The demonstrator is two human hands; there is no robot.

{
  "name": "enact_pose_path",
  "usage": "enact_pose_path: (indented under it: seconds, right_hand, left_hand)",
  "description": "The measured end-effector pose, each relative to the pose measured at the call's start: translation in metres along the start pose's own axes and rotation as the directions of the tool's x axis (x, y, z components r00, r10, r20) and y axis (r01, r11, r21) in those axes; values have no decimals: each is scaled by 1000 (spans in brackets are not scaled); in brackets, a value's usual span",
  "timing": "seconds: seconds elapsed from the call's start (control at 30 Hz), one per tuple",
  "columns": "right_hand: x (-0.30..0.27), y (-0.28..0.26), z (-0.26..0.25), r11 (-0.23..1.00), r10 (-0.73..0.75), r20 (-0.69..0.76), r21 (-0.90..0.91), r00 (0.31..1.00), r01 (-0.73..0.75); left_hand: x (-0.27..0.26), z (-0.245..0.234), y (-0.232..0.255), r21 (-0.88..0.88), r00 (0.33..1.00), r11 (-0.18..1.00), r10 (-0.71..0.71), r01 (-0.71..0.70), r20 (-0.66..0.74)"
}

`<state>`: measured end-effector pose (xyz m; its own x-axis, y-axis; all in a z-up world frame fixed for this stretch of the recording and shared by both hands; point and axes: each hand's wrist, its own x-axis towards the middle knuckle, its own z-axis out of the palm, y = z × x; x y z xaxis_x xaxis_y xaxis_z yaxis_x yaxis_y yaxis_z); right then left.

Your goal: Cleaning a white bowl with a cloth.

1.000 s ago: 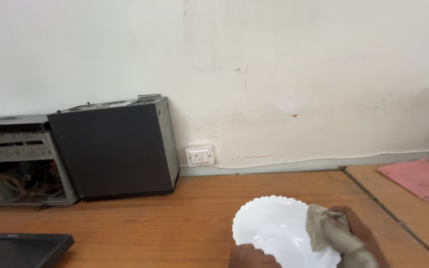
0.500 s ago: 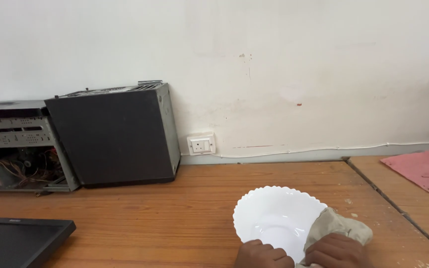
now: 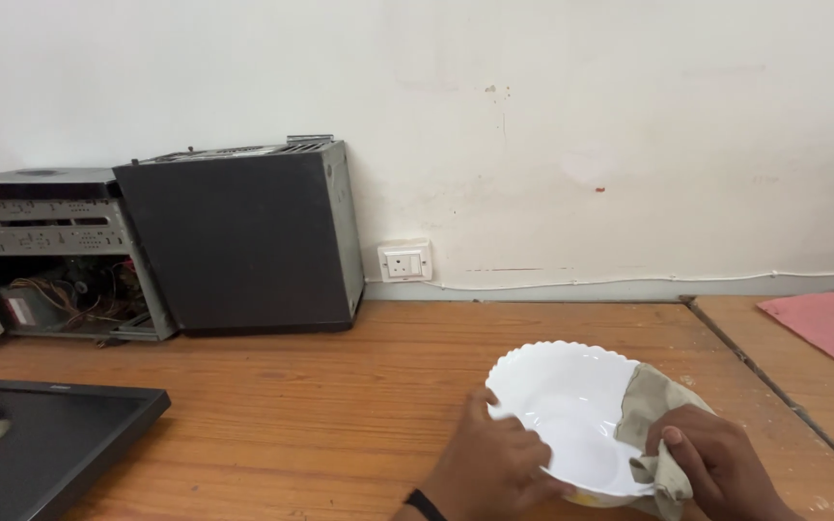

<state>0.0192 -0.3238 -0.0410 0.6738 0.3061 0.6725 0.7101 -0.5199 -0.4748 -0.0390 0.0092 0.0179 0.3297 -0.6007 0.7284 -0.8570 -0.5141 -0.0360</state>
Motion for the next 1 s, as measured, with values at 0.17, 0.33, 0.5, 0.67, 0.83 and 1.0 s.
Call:
enact_pose_path:
  seconds: [0.17,0.33,0.5,0.67,0.83,1.0]
  right_hand:
    - [-2,-14,16,985,-151,-81,-91,985,144]
    - [0,-12,26,892,-408,-40,-229,912,390]
    - [2,-8,-13,983,-178,3,39,984,178]
    - [2,-4,-17,996,18,45,91,999,-22]
    - [-15,-21,24,945,-270,-109,-219,957,242]
    - [-4,-44,28,918,-270,-19,-308,963,251]
  left_hand:
    - [-14,63,2,98,993,989,111,-115,43]
    - [-31,86,-16,161,993,980,114,-114,9]
    - [-8,10,-13,17,983,985,173,-172,-62]
    - [-7,23,-8,-163,998,985,60,-58,10]
    - [-18,73,-1,91,990,986,138,-140,26]
    - [-13,67,7,167,993,981,86,-99,85]
